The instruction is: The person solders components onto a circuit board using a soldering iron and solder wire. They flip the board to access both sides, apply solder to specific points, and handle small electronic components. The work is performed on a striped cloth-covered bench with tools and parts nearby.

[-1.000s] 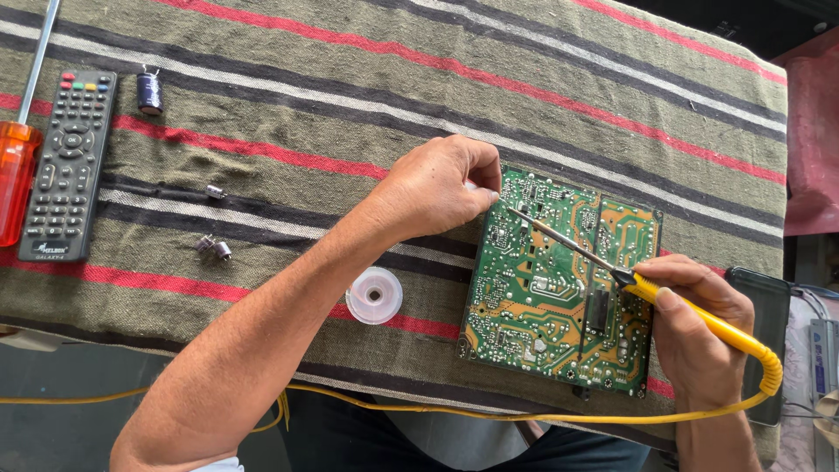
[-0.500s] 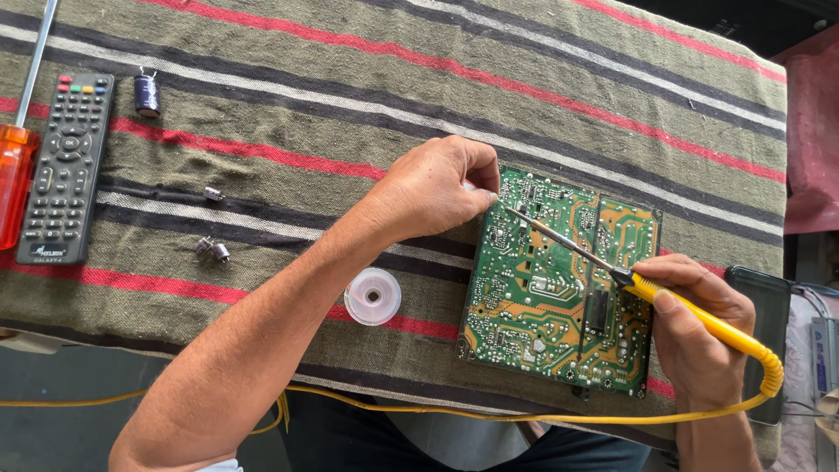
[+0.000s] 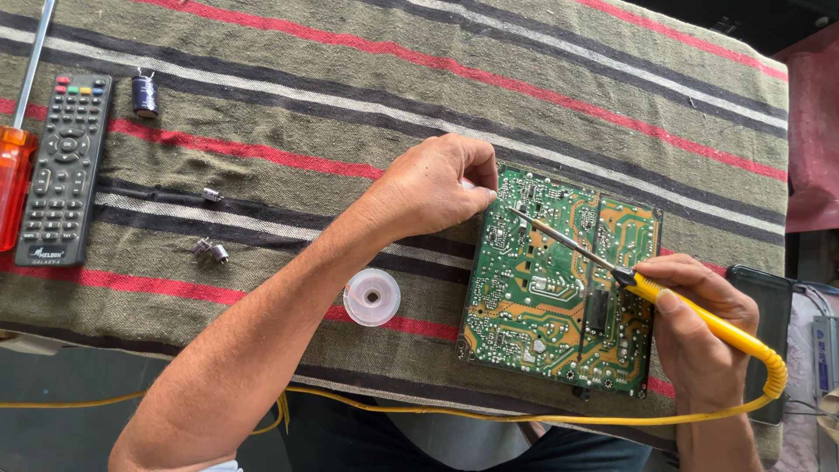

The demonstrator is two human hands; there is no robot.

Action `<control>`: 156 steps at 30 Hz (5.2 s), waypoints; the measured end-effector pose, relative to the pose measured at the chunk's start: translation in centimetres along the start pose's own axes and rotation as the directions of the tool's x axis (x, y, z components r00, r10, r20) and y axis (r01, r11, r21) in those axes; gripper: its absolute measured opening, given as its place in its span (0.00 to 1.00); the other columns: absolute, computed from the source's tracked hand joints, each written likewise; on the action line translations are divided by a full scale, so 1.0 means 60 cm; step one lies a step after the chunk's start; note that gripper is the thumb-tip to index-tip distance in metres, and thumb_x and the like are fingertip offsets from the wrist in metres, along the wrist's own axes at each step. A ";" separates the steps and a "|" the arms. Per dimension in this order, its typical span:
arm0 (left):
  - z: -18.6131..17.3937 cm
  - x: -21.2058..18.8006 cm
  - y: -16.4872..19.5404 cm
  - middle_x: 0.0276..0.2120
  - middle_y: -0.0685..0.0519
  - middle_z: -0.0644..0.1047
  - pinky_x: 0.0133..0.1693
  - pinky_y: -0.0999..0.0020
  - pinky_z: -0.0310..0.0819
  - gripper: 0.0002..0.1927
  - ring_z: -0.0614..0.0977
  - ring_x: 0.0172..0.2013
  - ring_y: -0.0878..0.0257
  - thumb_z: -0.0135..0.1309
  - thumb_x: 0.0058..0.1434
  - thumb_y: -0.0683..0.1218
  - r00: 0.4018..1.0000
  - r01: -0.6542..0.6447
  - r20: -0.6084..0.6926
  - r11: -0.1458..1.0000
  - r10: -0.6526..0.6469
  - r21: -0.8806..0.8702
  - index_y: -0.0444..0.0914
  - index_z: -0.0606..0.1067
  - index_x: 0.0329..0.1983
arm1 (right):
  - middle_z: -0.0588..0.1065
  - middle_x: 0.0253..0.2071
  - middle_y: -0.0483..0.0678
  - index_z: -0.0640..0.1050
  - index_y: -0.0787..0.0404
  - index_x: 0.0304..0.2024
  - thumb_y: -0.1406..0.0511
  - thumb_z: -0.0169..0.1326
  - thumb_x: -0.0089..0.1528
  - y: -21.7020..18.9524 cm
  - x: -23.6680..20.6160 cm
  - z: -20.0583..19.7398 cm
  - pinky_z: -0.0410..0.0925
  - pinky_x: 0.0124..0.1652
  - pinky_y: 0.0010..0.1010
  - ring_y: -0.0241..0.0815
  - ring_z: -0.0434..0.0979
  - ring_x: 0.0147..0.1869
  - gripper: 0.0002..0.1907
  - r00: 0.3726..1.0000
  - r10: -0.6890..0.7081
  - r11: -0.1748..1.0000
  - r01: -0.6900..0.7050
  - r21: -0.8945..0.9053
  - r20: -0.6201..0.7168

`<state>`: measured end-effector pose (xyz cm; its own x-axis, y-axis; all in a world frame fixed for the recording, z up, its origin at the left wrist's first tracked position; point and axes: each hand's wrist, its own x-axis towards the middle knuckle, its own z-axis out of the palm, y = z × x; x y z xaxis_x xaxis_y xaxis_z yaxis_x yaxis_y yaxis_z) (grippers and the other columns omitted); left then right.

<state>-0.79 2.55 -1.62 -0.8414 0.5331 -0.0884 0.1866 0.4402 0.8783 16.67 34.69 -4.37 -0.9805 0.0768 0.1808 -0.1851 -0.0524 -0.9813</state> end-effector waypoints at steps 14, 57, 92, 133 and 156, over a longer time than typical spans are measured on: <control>-0.002 -0.002 0.001 0.33 0.54 0.83 0.38 0.65 0.79 0.05 0.84 0.35 0.64 0.59 0.56 0.44 1.000 0.022 0.014 1.000 -0.022 -0.014 0.39 0.81 0.35 | 0.75 0.53 0.57 0.77 0.79 0.53 0.73 0.55 0.69 0.005 0.000 -0.002 0.68 0.63 0.25 0.39 0.76 0.56 0.13 1.000 -0.004 1.000 0.004 0.001 0.004; -0.004 -0.001 -0.012 0.29 0.54 0.81 0.34 0.66 0.78 0.04 0.82 0.31 0.65 0.57 0.53 0.42 0.999 0.005 0.032 1.000 -0.004 -0.022 0.38 0.79 0.31 | 0.76 0.51 0.58 0.78 0.78 0.51 0.75 0.54 0.68 0.004 0.001 0.011 0.68 0.62 0.25 0.40 0.76 0.56 0.11 0.999 -0.028 0.997 0.030 -0.075 0.036; 0.003 0.008 0.002 0.31 0.52 0.83 0.37 0.65 0.79 0.06 0.84 0.33 0.63 0.59 0.54 0.44 1.000 -0.004 0.024 1.000 0.003 0.022 0.38 0.81 0.33 | 0.76 0.52 0.58 0.78 0.77 0.51 0.75 0.54 0.67 0.000 0.007 0.001 0.68 0.62 0.27 0.41 0.76 0.57 0.11 0.999 -0.038 0.998 0.040 -0.045 0.028; 0.002 0.003 0.000 0.29 0.53 0.83 0.35 0.64 0.78 0.06 0.84 0.31 0.63 0.58 0.53 0.44 0.999 0.009 0.031 0.999 -0.011 0.049 0.39 0.81 0.33 | 0.76 0.51 0.58 0.78 0.78 0.51 0.75 0.54 0.67 0.001 0.005 0.007 0.68 0.61 0.25 0.40 0.76 0.56 0.11 1.000 -0.011 0.998 0.013 -0.061 0.028; -0.018 0.003 0.012 0.31 0.52 0.82 0.39 0.60 0.78 0.10 0.85 0.34 0.61 0.58 0.59 0.50 0.992 0.104 -0.084 0.991 -0.098 0.080 0.38 0.78 0.34 | 0.77 0.53 0.56 0.78 0.77 0.51 0.74 0.55 0.68 0.006 0.003 -0.004 0.67 0.63 0.26 0.39 0.75 0.58 0.12 1.000 -0.003 1.000 0.003 -0.021 0.013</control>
<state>-1.38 2.18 -0.48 -0.8954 0.4247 -0.1339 0.1375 0.5497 0.8240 16.42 34.94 -4.73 -0.9808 0.0635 0.1843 -0.1865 -0.0314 -0.9819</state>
